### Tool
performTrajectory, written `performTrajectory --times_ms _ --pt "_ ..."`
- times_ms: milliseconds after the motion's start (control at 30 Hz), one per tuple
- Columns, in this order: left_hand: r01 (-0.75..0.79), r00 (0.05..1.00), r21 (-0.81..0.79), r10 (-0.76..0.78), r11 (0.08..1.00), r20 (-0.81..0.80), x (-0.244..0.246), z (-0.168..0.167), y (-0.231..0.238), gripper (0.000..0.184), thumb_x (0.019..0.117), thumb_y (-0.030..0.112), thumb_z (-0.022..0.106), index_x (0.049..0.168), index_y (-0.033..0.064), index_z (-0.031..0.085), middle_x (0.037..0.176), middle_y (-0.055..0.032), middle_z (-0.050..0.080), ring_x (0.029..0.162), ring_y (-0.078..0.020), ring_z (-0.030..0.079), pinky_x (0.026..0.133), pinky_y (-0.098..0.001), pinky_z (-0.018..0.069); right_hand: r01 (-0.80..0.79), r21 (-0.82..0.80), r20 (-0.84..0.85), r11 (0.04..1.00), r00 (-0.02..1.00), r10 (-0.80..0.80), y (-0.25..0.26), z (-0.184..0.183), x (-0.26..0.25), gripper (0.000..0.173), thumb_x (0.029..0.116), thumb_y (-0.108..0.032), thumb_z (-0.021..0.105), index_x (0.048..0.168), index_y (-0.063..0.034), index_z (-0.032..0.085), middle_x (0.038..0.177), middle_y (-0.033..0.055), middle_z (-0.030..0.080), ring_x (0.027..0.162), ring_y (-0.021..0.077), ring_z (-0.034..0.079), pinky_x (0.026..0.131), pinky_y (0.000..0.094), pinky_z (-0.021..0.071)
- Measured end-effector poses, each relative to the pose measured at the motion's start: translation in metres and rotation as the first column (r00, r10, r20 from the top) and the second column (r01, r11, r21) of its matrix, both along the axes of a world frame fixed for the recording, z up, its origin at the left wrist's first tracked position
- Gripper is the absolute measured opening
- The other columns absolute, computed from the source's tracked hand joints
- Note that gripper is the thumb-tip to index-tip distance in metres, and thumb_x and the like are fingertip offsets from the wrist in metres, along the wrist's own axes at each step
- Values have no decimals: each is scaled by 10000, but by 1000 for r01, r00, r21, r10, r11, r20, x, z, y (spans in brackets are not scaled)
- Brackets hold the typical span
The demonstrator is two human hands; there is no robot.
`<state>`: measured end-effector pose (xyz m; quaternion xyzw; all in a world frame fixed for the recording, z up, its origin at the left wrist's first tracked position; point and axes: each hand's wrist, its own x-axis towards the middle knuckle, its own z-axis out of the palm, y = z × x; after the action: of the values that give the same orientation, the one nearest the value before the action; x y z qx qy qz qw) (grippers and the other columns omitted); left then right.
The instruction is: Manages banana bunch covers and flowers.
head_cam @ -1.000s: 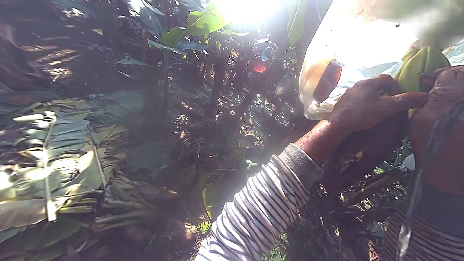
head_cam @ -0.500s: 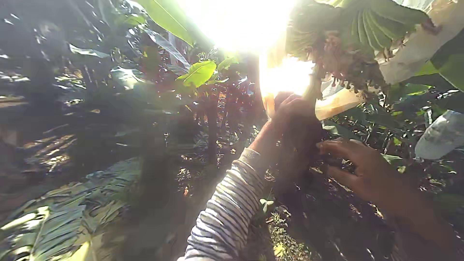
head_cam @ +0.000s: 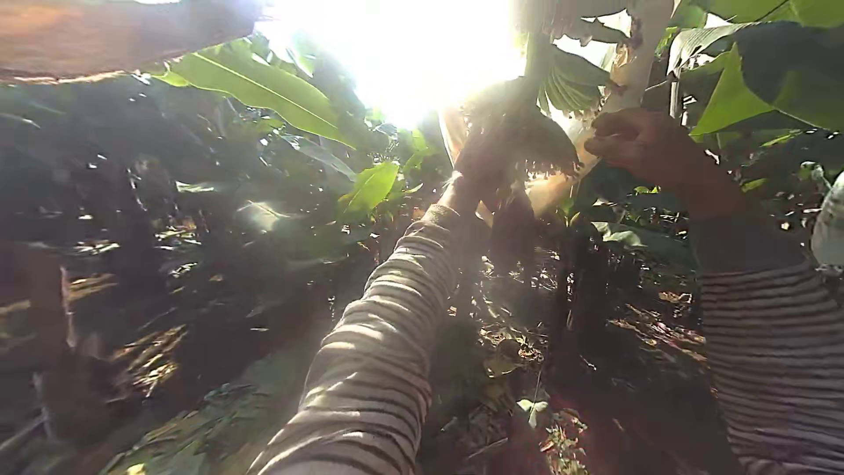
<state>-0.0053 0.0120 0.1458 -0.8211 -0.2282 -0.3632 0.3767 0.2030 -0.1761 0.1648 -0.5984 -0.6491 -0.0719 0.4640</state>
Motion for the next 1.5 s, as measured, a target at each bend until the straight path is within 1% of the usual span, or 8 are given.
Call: performTrajectory --times_ms 233,333,600,867,1000,1100,1333,1500 --pt "200 956 26 -189 979 -223 31 19 -18 337 947 335 686 1246 180 682 1309 -165 615 1084 -396 646 812 -544 567 -164 -142 -142 976 979 144 52 4 4 794 900 -367 710 1577 -144 360 1518 182 484 1328 346 529 1012 578 491" --pt "298 923 86 -263 951 -282 35 16 -21 227 997 232 625 1199 180 714 1251 -157 631 922 -365 683 733 -518 585 -309 -256 -180 916 946 269 66 -6 12 753 880 -303 693 1550 -252 352 1268 99 648 1022 215 662 804 439 570" --pt "641 762 -383 -614 666 207 18 21 -38 195 1034 187 585 1089 77 736 971 -57 749 914 -164 715 883 -423 571 -3 -297 34 955 999 14 82 1 10 1174 666 -377 970 1567 -120 263 1173 221 657 977 347 687 806 567 582" --pt "208 976 -608 -122 766 180 -67 18 -45 469 917 647 620 919 187 706 796 -15 677 754 -201 659 688 -506 534 185 -355 30 917 982 -186 112 -12 6 1021 841 -149 774 1615 -238 114 969 198 690 666 332 678 587 545 581" --pt "-1 971 -758 183 653 157 -68 28 -43 977 764 867 588 1455 178 543 1280 -162 674 1201 -363 637 982 -666 484 260 -262 283 929 941 -184 113 -15 16 986 848 -128 753 1612 -192 132 976 252 675 741 401 688 656 612 564" --pt "81 972 -854 148 513 181 -30 35 -45 921 794 638 770 1451 81 444 1208 -211 657 1055 -362 672 862 -604 546 313 -230 392 921 896 -206 113 -15 9 1037 821 -88 742 1615 -130 77 1010 259 673 866 452 695 741 659 553" --pt "-128 991 -871 94 475 -95 10 52 -58 209 961 197 665 1083 29 650 873 -141 695 656 -244 664 601 -427 564 510 -156 534 846 764 -363 66 -15 -13 204 979 -169 591 1036 -16 713 1075 229 697 1018 448 679 771 658 534" --pt "-305 952 -618 223 724 -208 9 53 -78 260 966 260 550 956 29 668 989 -205 689 970 -406 674 742 -651 501 527 -134 607 839 713 -350 43 -23 7 282 1016 -238 513 1101 -62 716 1062 215 713 1027 431 685 792 654 521"
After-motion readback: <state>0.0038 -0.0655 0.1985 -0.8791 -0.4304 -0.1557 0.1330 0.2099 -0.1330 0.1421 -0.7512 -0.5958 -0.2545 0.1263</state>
